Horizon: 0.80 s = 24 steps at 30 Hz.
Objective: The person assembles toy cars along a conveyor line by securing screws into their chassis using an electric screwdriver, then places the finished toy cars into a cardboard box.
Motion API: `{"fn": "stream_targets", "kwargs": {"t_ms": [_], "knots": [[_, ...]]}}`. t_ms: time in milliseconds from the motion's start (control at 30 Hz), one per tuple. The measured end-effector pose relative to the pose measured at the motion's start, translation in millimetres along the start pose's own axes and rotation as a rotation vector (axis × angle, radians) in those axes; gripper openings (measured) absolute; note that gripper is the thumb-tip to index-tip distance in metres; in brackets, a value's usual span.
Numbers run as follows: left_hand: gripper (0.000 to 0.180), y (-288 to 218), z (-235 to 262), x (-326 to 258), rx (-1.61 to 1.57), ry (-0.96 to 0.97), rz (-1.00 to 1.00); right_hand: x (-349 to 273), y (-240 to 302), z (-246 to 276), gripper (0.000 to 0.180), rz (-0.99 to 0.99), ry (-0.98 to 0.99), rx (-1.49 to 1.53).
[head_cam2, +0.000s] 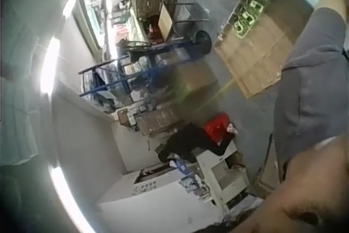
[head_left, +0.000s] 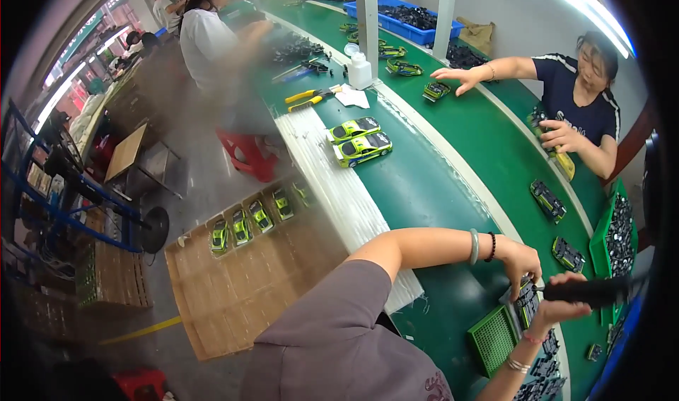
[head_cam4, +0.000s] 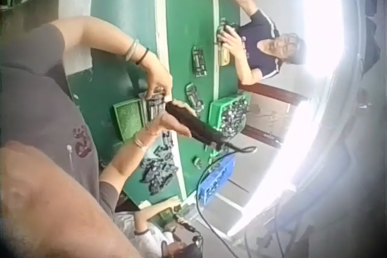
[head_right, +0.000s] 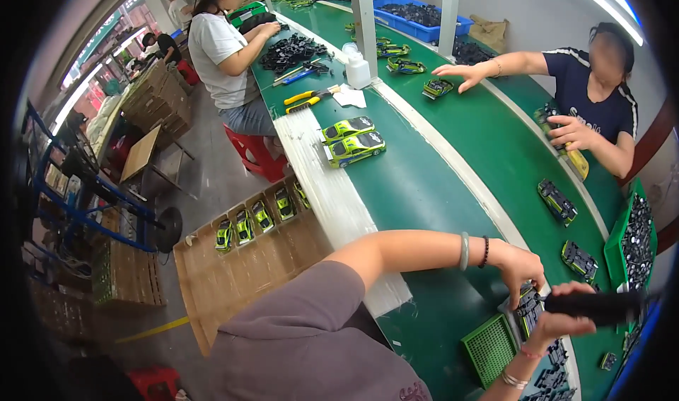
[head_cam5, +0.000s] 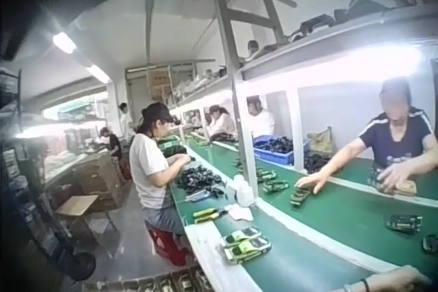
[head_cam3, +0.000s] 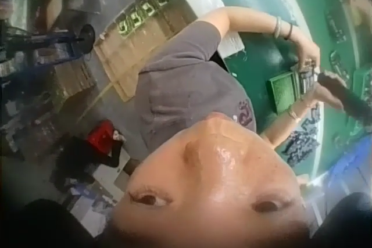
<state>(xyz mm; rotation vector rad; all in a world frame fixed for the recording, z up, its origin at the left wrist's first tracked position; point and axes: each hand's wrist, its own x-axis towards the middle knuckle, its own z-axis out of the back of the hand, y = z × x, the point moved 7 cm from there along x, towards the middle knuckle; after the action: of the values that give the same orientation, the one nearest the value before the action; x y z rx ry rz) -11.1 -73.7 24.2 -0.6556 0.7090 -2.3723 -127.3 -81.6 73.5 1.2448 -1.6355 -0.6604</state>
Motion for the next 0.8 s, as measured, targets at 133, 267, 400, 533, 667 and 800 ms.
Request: {"fn": "stream_targets", "kwargs": {"t_ms": [133, 267, 400, 533, 667, 800], "knots": [[0.058, -1.2, 30.8, 1.1, -0.424, -0.163, -0.048, -12.0, 80.8, 32.4, 0.092, 0.193, 0.137, 0.079], [0.056, -18.3, 100.9, -15.9, -0.622, -0.341, -0.054, -49.0, 99.4, 117.3, 0.088, 0.236, -0.009, 0.049], [0.056, 5.9, 153.8, -28.4, -0.409, -0.386, -0.012, -95.6, 78.6, 196.8, 0.088, 0.253, -0.165, -0.196], [0.05, 32.7, 181.0, -52.2, 0.168, -0.285, 0.268, -98.2, 59.0, 163.0, 0.085, 0.148, -0.195, -0.038], [0.048, 41.4, 162.6, -38.2, 0.472, -0.061, 0.282, -98.4, 67.6, 148.4, 0.085, 0.177, -0.227, -0.172], [0.048, 86.8, 119.1, -22.1, 0.663, 0.136, 0.432, -104.3, 71.2, 152.0, 0.086, 0.162, -0.249, -0.187]]}}
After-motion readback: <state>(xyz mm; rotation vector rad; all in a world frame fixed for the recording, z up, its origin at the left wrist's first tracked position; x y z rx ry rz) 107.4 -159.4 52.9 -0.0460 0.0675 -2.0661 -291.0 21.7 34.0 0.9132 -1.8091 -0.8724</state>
